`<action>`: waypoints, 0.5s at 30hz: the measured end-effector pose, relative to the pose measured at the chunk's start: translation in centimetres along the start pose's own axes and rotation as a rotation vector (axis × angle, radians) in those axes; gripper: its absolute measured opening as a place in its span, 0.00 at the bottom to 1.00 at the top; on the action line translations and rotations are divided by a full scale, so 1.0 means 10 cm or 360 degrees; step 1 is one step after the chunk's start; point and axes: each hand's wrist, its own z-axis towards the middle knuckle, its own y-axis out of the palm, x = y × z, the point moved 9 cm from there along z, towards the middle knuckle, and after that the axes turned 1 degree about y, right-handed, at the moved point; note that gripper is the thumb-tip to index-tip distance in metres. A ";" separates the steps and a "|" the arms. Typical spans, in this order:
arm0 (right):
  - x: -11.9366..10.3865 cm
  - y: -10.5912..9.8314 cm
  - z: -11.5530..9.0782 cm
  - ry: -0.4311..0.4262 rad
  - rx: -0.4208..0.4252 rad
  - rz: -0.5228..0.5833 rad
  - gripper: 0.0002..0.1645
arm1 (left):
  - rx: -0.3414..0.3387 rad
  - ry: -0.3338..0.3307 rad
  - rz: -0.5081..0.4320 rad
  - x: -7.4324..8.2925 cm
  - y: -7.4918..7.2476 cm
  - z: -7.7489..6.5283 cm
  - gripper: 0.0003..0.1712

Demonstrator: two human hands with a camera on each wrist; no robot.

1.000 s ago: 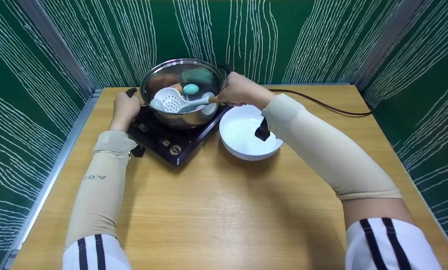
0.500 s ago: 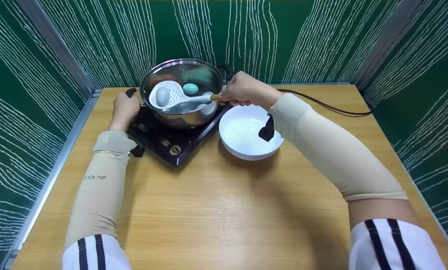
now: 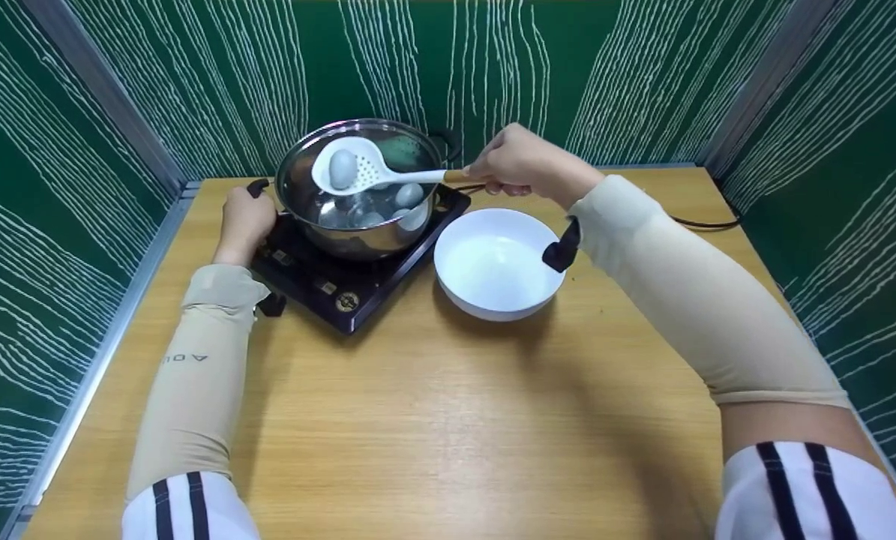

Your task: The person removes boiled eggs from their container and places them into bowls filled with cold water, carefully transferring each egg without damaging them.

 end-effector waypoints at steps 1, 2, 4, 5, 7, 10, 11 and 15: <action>0.01 -0.03 -0.01 0.0005 0.0003 -0.0002 0.18 | 0.0000 0.0010 0.0002 0.00 0.00 0.00 0.15; 0.02 -0.05 -0.02 0.0012 0.0008 -0.0004 0.17 | -0.0002 0.0014 0.0004 0.00 0.00 0.00 0.15; 0.04 -0.11 -0.04 0.0016 0.0021 -0.0012 0.17 | -0.0009 0.0008 0.0004 -0.01 0.00 0.00 0.15; 0.05 -0.13 -0.05 0.0014 0.0028 -0.0013 0.18 | -0.0006 0.0004 0.0006 0.00 -0.01 0.00 0.15; 0.07 -0.18 -0.08 0.0004 0.0041 -0.0006 0.17 | 0.0014 0.0010 0.0032 0.00 -0.01 0.00 0.15; 0.09 -0.24 -0.11 -0.0001 0.0056 0.0019 0.17 | 0.0064 0.0027 0.0071 0.02 -0.03 0.00 0.14; 0.10 -0.26 -0.12 -0.0001 0.0060 0.0022 0.17 | 0.0083 0.0036 0.0088 0.03 -0.03 0.01 0.14; 0.14 -0.33 -0.16 0.0014 0.0065 0.0016 0.19 | 0.0086 0.0042 0.0086 0.04 -0.04 0.01 0.14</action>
